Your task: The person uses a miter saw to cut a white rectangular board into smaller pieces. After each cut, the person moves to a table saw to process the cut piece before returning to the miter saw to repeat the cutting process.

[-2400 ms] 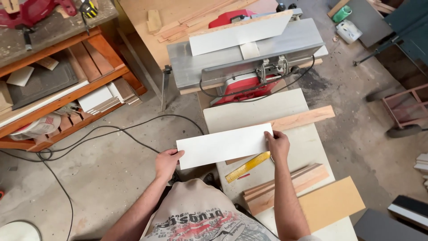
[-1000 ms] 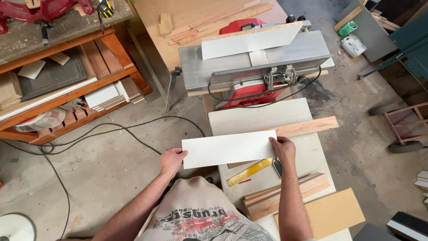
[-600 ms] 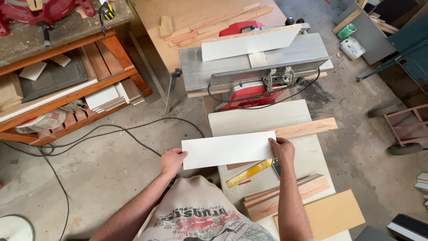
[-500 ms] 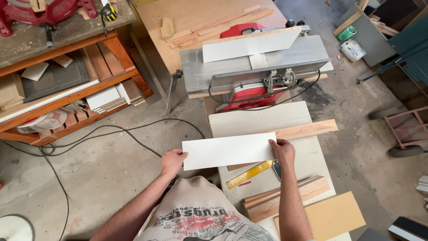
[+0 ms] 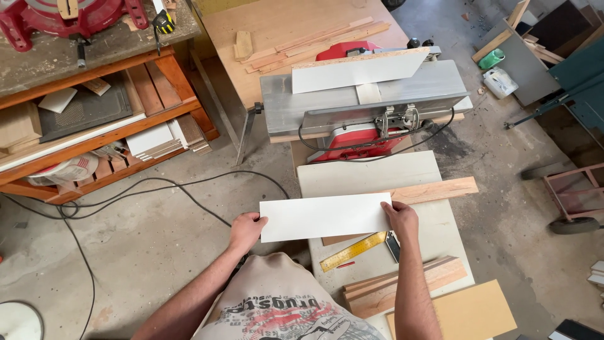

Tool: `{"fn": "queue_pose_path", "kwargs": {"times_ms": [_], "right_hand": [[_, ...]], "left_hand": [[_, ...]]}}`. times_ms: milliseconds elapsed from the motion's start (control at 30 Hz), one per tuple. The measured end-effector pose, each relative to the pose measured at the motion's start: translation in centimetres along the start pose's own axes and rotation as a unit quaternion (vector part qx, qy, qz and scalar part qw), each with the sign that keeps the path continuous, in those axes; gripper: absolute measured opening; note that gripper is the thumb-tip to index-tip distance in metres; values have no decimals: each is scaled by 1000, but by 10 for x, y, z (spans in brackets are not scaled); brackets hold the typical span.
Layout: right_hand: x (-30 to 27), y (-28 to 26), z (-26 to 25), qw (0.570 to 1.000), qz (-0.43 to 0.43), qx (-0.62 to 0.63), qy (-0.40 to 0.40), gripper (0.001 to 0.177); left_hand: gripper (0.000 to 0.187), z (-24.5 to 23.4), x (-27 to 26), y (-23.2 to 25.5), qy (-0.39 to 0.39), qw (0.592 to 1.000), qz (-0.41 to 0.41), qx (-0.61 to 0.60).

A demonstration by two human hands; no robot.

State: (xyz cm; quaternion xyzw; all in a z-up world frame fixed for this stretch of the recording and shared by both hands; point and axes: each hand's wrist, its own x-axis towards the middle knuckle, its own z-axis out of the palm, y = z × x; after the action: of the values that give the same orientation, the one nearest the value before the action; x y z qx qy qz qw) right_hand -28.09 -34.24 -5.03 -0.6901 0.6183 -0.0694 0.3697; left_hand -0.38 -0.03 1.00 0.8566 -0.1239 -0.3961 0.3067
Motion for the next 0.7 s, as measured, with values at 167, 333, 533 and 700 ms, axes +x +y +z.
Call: {"fn": "queue_pose_path", "kwargs": {"times_ms": [167, 333, 533, 700], "right_hand": [[-8, -7, -8, 998, -19, 48, 37, 43], [-65, -77, -36, 978, 13, 204, 41, 45], [-83, -133, -10, 911, 35, 404, -68, 30], [-105, -196, 31, 896, 35, 419, -141, 22]], "left_hand": [[50, 4, 16, -16, -1, 999, 6, -44], [46, -41, -48, 34, 36, 985, -8, -170], [48, -97, -30, 5, 15, 908, -94, -409], [39, -142, 8, -46, 80, 878, -75, -465]]}}
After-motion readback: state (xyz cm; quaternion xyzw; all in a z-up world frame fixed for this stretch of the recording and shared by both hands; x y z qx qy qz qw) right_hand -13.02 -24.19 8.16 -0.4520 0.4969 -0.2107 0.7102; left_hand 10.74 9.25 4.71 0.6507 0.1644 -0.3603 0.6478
